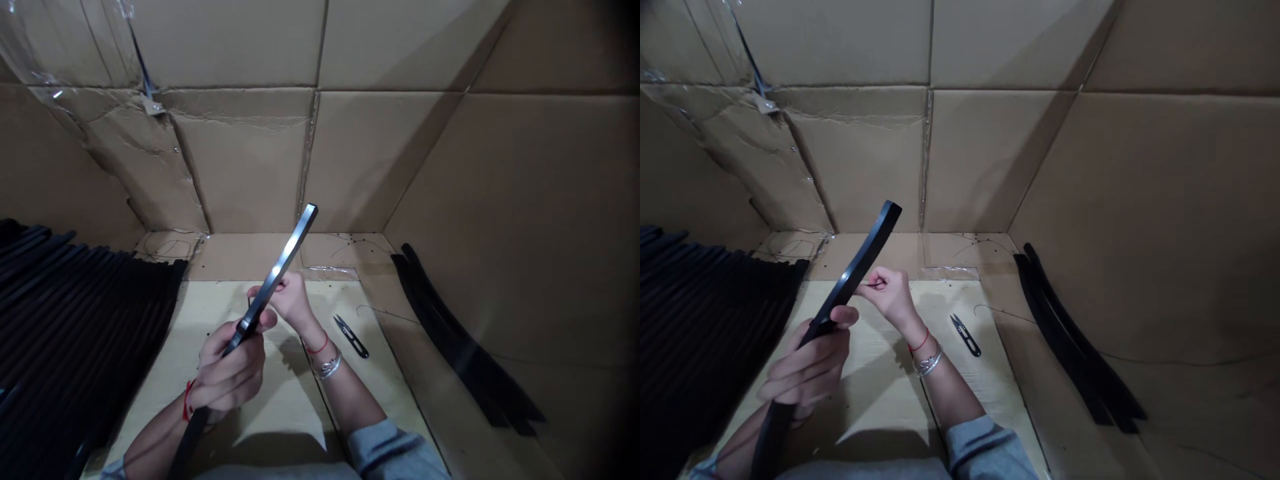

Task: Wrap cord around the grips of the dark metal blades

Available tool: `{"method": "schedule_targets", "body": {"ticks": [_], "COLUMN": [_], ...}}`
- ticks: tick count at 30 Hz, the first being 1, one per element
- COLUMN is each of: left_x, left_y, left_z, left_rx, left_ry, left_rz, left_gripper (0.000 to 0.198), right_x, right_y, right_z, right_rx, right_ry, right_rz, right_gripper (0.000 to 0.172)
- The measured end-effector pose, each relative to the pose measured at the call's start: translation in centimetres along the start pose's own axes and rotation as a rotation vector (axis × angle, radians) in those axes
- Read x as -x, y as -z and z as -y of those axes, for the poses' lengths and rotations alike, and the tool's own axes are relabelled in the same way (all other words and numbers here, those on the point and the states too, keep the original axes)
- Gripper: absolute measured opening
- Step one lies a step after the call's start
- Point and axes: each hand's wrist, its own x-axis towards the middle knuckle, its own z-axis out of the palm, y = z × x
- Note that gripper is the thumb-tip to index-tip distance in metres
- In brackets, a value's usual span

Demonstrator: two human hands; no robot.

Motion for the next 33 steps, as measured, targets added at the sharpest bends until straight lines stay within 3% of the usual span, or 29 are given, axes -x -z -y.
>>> {"method": "schedule_targets", "body": {"ticks": [3, 7, 13, 18, 21, 25, 28, 31, 33], "left_x": [0.0, 0.0, -1.2, -1.8, -1.5, -0.8, -0.6, -0.8, -1.2], "left_y": [0.1, 0.7, 2.4, 5.6, 7.1, 8.8, 10.2, 10.8, 10.4], "left_z": [-0.5, -0.8, 0.5, 1.9, 2.1, 1.9, 1.6, 0.6, -0.5], "left_rx": [-0.142, -0.684, -1.228, -1.569, -1.694, -1.818, -1.825, -1.761, -1.738], "left_ry": [0.027, 0.081, 0.26, 0.404, 0.435, 0.448, 0.403, 0.334, 0.275], "left_rz": [-0.08, -0.38, -0.622, -0.618, -0.571, -0.546, -0.602, -0.667, -0.693], "left_gripper": [0.03, 0.025, 0.025, 0.027, 0.026, 0.024, 0.023, 0.026, 0.029], "right_x": [-0.2, -0.5, 0.5, 1.4, 1.4, 2.1, 4.0, 6.8, 8.3], "right_y": [1.1, 4.3, 10.7, 14.6, 16.1, 16.2, 14.3, 11.3, 9.3], "right_z": [0.7, 2.3, 4.2, 3.7, 3.1, 4.0, 6.6, 9.4, 10.7], "right_rx": [-0.005, 0.024, -0.173, -0.328, -0.362, -0.286, -0.086, -0.042, -0.089], "right_ry": [0.013, 0.038, 0.042, -0.143, -0.162, -0.038, 0.126, 0.122, 0.108], "right_rz": [-0.123, -0.272, -0.195, -0.103, -0.123, -0.26, -0.308, -0.127, 0.01], "right_gripper": [0.034, 0.032, 0.018, 0.03, 0.032, 0.031, 0.019, 0.01, 0.014]}}
